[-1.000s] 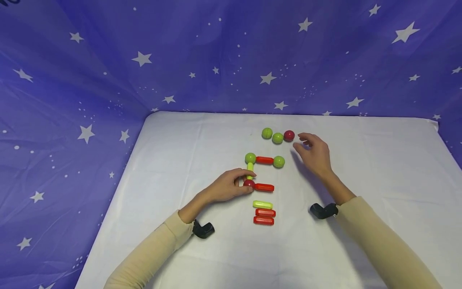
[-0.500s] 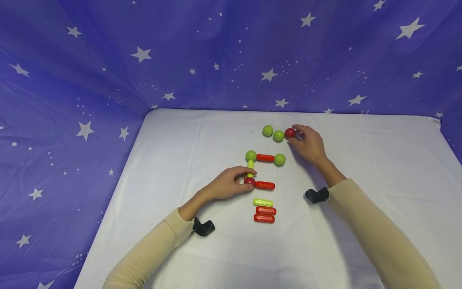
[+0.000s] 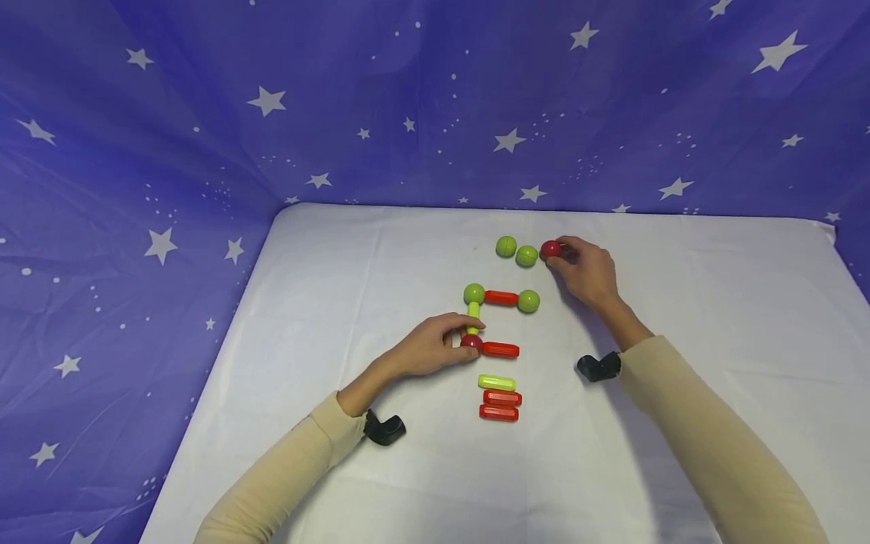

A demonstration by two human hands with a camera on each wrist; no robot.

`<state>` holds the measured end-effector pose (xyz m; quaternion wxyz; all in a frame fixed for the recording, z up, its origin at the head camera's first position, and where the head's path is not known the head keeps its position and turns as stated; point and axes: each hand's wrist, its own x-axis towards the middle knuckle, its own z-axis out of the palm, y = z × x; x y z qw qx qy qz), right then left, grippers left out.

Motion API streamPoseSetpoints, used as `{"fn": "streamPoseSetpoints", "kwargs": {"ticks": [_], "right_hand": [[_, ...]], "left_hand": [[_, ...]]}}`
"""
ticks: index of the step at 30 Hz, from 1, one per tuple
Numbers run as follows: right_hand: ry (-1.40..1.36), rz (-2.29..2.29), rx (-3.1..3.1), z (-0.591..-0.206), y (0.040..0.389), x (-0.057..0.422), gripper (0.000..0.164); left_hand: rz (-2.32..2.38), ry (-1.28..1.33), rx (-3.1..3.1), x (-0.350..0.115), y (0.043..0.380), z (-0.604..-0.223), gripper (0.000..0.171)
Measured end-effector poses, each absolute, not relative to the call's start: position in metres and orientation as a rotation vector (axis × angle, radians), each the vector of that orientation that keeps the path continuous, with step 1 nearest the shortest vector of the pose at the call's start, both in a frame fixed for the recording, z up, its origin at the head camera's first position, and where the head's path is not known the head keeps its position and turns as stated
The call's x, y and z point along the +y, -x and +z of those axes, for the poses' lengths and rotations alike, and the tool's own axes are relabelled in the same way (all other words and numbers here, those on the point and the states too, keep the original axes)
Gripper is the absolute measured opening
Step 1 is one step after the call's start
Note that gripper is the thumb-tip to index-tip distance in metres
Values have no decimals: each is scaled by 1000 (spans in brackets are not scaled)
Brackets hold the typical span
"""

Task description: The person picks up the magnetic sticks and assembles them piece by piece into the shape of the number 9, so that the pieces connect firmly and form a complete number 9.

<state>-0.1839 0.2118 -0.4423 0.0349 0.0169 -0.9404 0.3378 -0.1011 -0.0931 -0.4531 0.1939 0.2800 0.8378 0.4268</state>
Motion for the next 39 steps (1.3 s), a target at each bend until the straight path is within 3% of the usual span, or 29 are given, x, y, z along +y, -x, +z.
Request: {"fn": "streamPoseSetpoints", "kwargs": {"ticks": [39], "right_hand": [[-136, 1200, -2796, -445, 156, 213, 40]], "left_hand": [[1206, -781, 2359, -93, 101, -454, 41]]}}
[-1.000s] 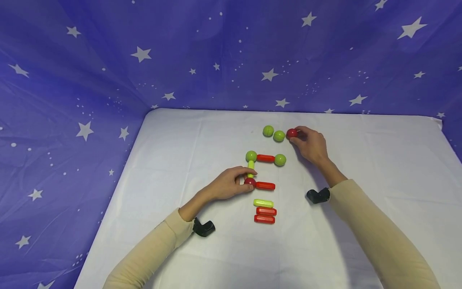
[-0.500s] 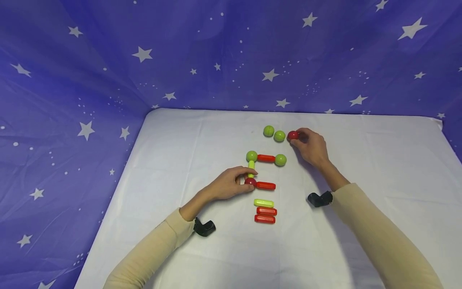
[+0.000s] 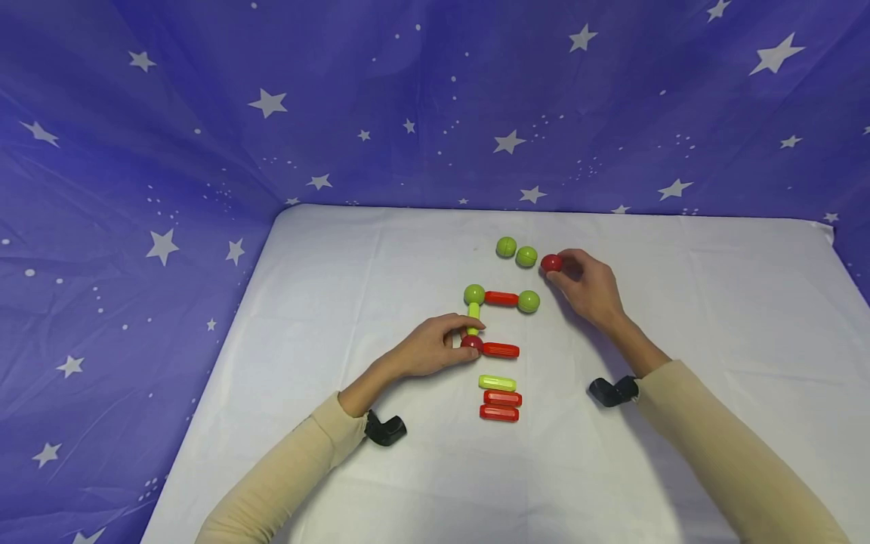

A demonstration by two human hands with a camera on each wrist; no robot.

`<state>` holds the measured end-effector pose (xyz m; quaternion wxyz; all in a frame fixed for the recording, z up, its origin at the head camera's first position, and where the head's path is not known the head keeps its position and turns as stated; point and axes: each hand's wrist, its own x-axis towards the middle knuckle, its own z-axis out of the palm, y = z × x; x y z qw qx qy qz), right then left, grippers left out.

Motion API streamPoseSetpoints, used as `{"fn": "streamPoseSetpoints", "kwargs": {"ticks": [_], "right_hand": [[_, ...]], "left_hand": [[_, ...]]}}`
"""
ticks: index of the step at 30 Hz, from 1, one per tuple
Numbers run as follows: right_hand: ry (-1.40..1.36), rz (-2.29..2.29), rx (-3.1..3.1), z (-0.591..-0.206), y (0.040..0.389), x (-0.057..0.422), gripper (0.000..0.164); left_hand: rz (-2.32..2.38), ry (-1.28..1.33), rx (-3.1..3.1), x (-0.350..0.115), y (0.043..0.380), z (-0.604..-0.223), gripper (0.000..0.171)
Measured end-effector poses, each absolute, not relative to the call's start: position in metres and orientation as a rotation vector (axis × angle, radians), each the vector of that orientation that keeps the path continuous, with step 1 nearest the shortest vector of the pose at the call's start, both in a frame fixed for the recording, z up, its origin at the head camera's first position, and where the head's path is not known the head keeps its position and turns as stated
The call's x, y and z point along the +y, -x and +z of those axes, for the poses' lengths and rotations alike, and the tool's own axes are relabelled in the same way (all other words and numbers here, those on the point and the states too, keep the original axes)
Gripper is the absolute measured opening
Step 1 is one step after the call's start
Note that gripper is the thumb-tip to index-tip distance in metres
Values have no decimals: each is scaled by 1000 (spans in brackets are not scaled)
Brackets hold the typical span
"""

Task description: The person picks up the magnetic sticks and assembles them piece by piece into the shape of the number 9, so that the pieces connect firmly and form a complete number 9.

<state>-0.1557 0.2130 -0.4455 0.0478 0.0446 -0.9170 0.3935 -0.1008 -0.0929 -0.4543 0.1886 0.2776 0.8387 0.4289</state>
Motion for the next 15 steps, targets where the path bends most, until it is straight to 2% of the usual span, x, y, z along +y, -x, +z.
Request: {"fn": "streamPoseSetpoints", "kwargs": {"ticks": [7, 15], "right_hand": [[-227, 1195, -2748, -446, 148, 215, 48], [-257, 1197, -2737, -446, 137, 217, 42]], "left_hand": [[1205, -787, 2361, -93, 101, -455, 41], [1204, -790, 2359, -93, 101, -453, 41]]}}
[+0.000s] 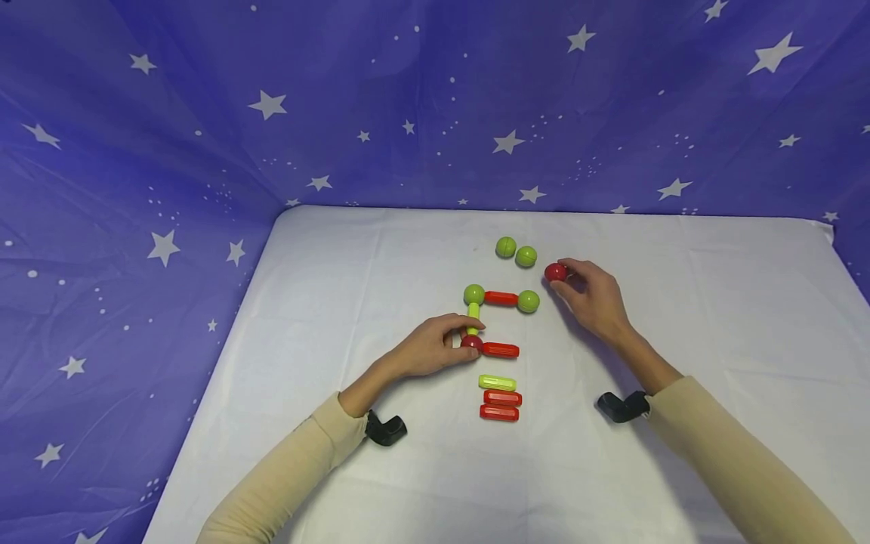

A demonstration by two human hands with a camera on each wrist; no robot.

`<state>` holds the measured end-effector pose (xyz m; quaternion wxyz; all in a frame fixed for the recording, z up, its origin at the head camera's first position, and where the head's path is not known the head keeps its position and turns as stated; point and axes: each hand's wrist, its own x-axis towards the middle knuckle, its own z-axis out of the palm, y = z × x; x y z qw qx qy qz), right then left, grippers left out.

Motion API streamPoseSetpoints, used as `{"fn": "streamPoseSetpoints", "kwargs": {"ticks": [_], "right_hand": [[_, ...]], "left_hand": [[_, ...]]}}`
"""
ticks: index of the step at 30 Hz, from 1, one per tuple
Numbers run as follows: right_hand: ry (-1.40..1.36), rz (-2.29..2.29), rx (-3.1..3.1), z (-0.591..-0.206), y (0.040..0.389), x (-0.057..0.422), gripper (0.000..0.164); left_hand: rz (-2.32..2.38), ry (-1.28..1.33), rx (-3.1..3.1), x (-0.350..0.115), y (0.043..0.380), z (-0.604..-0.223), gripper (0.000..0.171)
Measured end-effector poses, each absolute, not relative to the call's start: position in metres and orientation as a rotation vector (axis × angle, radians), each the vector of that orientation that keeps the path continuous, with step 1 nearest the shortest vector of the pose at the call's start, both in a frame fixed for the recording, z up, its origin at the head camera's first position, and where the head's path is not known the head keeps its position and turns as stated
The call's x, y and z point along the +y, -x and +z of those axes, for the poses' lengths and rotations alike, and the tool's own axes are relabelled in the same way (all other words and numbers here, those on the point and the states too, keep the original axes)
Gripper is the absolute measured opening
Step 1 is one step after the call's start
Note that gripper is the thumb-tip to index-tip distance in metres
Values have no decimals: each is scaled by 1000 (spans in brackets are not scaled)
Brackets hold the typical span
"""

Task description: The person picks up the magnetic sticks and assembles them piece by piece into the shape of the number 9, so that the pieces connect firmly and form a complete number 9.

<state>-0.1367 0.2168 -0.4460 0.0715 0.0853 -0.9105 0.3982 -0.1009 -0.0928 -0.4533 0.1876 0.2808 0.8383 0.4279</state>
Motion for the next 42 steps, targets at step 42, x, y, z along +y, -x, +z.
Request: {"fn": "streamPoseSetpoints", "kwargs": {"ticks": [42], "right_hand": [[-515, 1179, -2843, -441, 63, 200, 38]], "left_hand": [[1191, -783, 2371, -92, 100, -453, 41]]}}
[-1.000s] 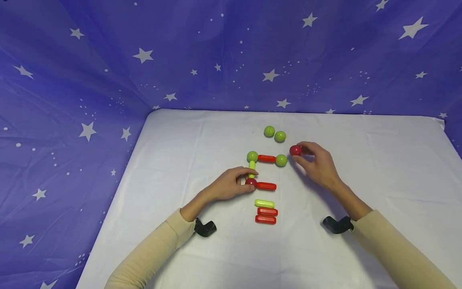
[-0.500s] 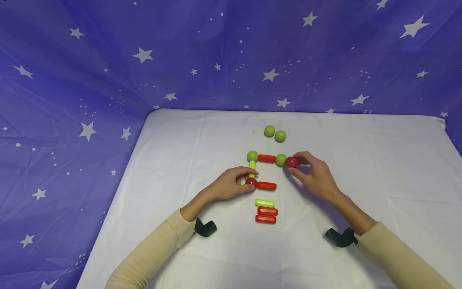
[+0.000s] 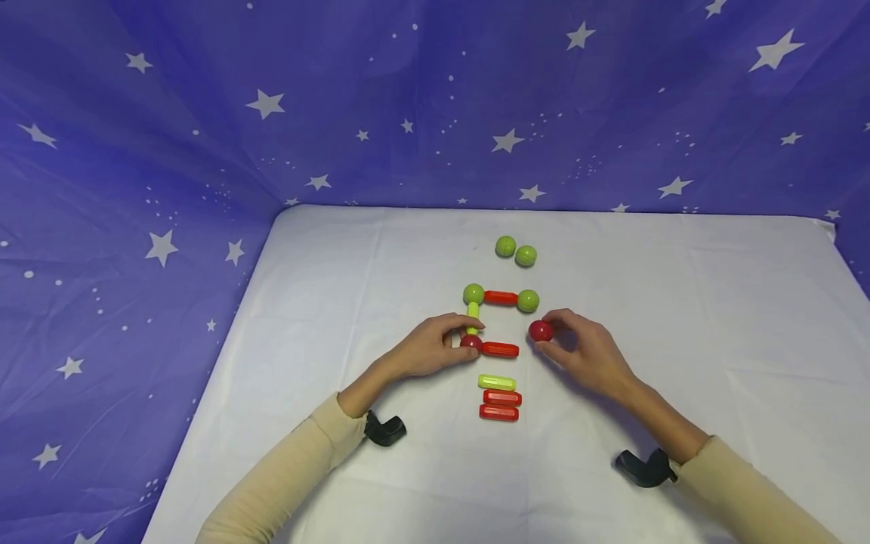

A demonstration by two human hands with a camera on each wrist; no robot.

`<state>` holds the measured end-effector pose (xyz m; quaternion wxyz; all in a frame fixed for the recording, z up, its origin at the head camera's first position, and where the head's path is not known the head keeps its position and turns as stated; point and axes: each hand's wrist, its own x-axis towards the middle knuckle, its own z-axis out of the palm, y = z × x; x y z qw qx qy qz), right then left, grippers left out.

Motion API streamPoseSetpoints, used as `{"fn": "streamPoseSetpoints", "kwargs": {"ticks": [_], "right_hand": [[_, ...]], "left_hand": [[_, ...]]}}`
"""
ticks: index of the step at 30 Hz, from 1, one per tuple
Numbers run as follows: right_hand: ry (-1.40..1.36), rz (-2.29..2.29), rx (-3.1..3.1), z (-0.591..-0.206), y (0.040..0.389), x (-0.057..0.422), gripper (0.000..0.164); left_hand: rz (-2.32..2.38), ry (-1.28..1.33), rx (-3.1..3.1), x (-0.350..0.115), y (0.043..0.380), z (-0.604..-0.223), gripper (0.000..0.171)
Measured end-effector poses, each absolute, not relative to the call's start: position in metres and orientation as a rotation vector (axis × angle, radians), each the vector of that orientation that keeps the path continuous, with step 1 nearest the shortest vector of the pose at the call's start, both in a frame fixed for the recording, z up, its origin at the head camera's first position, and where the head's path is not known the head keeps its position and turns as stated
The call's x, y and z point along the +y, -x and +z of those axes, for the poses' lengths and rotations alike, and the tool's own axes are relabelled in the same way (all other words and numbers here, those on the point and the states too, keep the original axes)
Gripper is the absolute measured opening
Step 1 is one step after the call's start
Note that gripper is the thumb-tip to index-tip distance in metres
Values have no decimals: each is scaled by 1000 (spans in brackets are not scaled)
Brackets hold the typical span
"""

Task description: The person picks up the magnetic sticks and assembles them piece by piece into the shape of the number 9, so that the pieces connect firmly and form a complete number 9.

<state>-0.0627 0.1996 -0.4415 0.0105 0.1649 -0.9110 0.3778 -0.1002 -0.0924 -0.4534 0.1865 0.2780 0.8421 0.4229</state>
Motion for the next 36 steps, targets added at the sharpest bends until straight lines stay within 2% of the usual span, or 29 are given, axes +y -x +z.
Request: {"fn": "streamPoseSetpoints", "kwargs": {"ticks": [36], "right_hand": [[-730, 1030, -2894, -446, 50, 191, 34]], "left_hand": [[1195, -771, 2382, -92, 101, -455, 40]]}}
